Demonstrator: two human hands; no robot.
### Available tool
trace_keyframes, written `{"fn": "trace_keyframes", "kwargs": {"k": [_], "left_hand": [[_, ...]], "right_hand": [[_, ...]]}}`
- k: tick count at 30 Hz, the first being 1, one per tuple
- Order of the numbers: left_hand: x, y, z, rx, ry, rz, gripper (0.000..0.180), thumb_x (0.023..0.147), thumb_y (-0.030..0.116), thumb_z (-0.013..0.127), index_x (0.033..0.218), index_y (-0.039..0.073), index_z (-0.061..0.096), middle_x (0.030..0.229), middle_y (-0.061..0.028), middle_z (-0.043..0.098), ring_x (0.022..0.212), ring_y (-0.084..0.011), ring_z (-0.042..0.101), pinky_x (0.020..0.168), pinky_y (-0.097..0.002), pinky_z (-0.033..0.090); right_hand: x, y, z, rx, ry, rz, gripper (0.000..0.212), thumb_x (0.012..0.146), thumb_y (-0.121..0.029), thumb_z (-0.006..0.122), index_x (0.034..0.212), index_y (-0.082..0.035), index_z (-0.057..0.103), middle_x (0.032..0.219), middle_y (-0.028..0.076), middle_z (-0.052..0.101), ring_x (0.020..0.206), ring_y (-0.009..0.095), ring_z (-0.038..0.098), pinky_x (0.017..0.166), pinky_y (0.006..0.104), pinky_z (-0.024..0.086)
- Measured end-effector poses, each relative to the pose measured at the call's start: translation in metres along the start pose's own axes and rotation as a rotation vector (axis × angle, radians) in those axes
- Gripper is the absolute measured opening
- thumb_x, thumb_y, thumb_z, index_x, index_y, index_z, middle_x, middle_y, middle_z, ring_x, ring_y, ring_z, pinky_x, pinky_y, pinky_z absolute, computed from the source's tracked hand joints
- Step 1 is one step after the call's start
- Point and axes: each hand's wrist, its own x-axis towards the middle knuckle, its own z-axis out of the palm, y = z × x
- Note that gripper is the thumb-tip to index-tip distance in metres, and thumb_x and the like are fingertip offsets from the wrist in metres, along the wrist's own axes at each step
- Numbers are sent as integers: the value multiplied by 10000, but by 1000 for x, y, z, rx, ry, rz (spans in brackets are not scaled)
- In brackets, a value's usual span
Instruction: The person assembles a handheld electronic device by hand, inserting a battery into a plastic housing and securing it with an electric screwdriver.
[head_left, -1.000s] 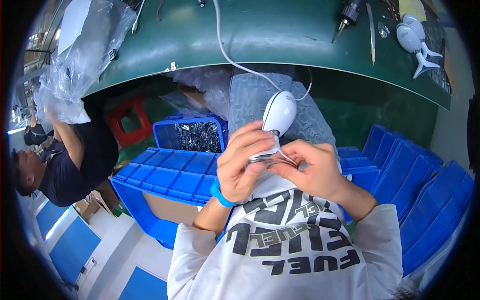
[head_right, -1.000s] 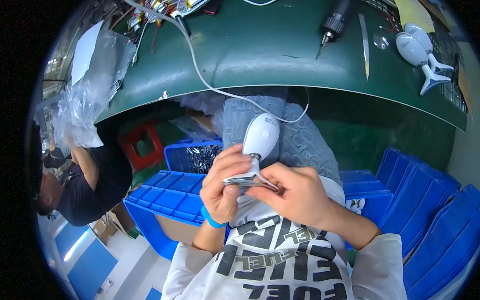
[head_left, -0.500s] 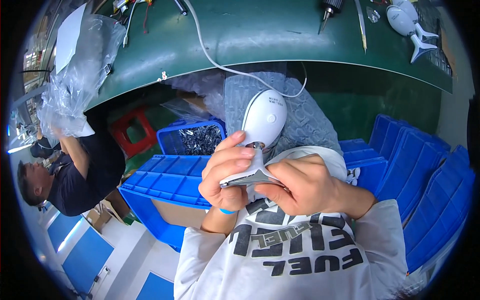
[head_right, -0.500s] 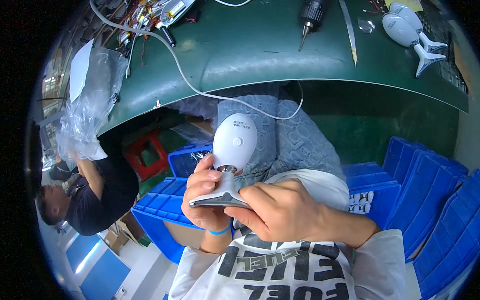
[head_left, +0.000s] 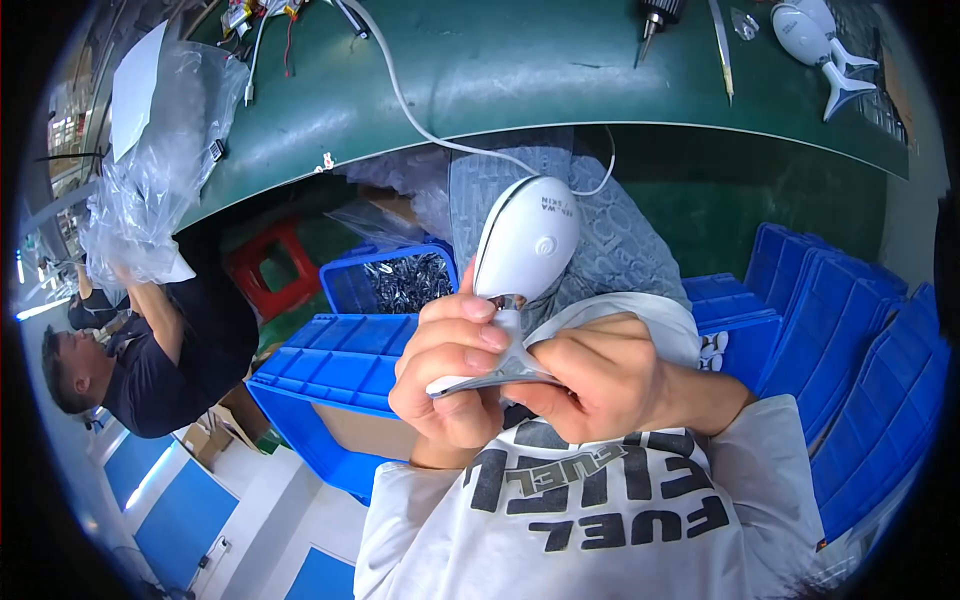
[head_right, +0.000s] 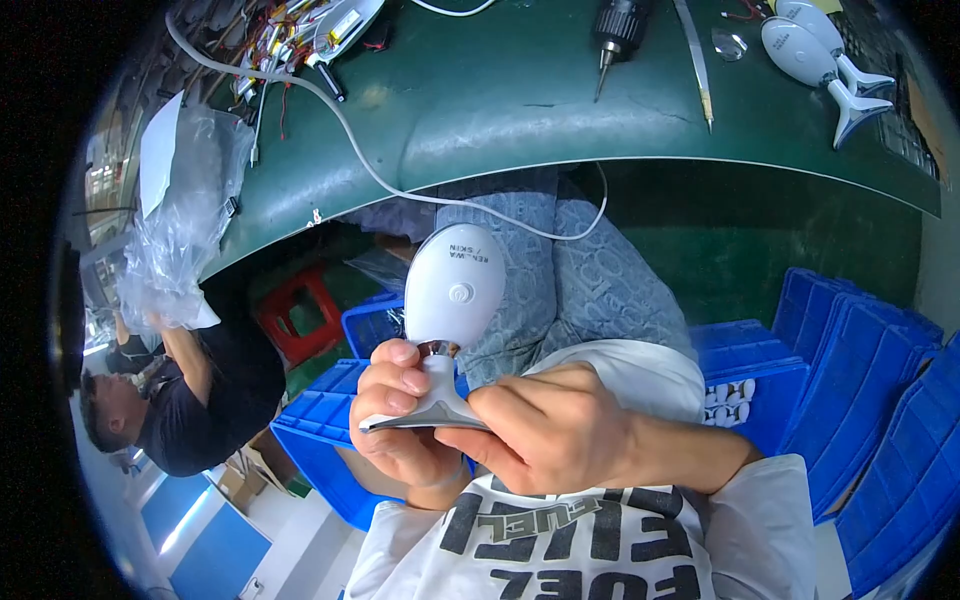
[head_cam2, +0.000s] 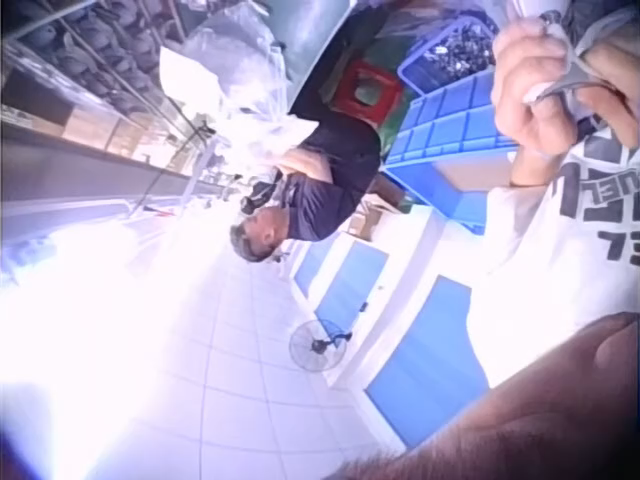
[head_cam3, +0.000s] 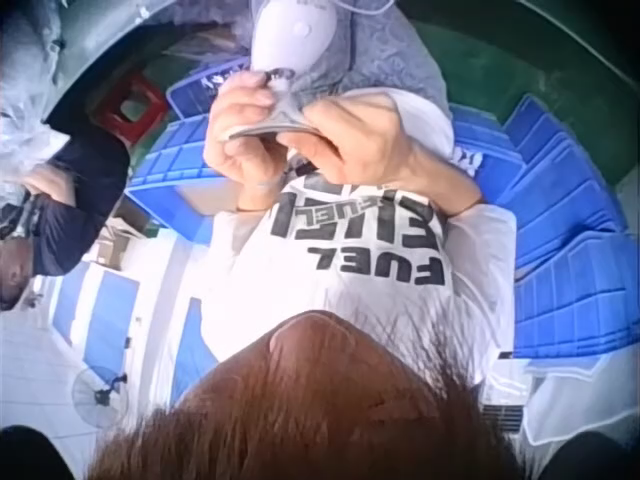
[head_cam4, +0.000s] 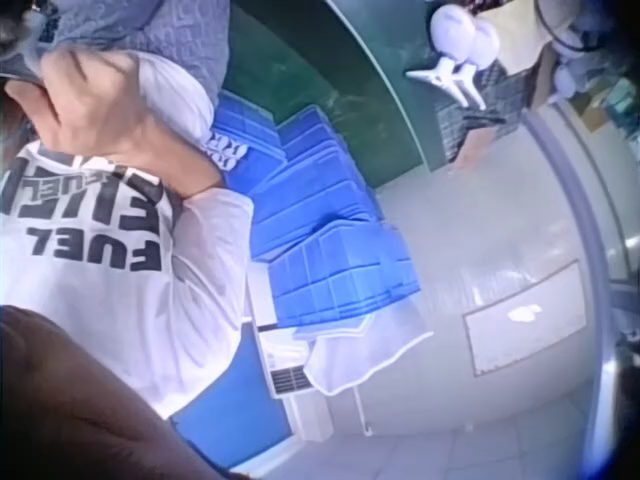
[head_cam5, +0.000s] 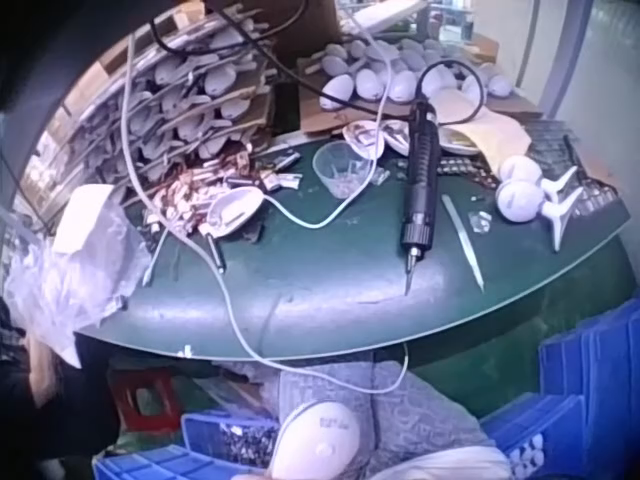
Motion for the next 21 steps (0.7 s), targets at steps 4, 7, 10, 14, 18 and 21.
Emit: {"fn": "trace_keyframes", "kwargs": {"k": [4,7,10,14,18,21], "left_hand": [[1,7,1,-55,64,-37,458,990,429,455,819,13,542,851,-152,645,960,-297,597,999,-677,377],[-5,-1,-2,-154,-11,-9,386,1012,440,409,945,86,548,1001,-105,582,1122,-280,491,995,-469,427],[-4,-9,10,-430,103,-21,367,994,460,403,965,115,525,1004,-94,585,1146,-281,504,895,-467,533],[-1,-9,14,-758,115,-102,390,984,497,397,968,140,551,1068,-56,577,1202,-249,468,968,-445,482],[1,-8,21,-902,135,-101,391,990,501,383,981,157,568,1078,-37,591,1209,-241,470,1018,-406,429],[-1,-12,20,-927,129,-67,392,990,503,384,974,158,569,1075,-37,600,1211,-252,472,1038,-409,408]], "right_hand": [[-4,-6,0,5,-15,30,228,785,-166,756,732,0,608,568,66,569,452,211,574,438,305,443],[1,-3,2,-23,42,-26,252,793,-189,758,762,-5,588,590,70,558,459,201,567,430,297,444],[6,-2,3,-71,97,-97,284,818,-235,740,812,-4,575,609,68,541,473,185,568,423,285,449],[9,-7,2,-113,62,-127,438,812,-384,750,813,29,606,701,109,623,553,219,630,496,280,502],[10,-10,6,-100,97,-160,430,779,-387,751,864,9,608,728,83,616,567,178,630,497,273,527],[10,-11,3,-120,78,-164,432,792,-397,743,854,8,605,713,79,614,568,172,634,498,266,528]]}}
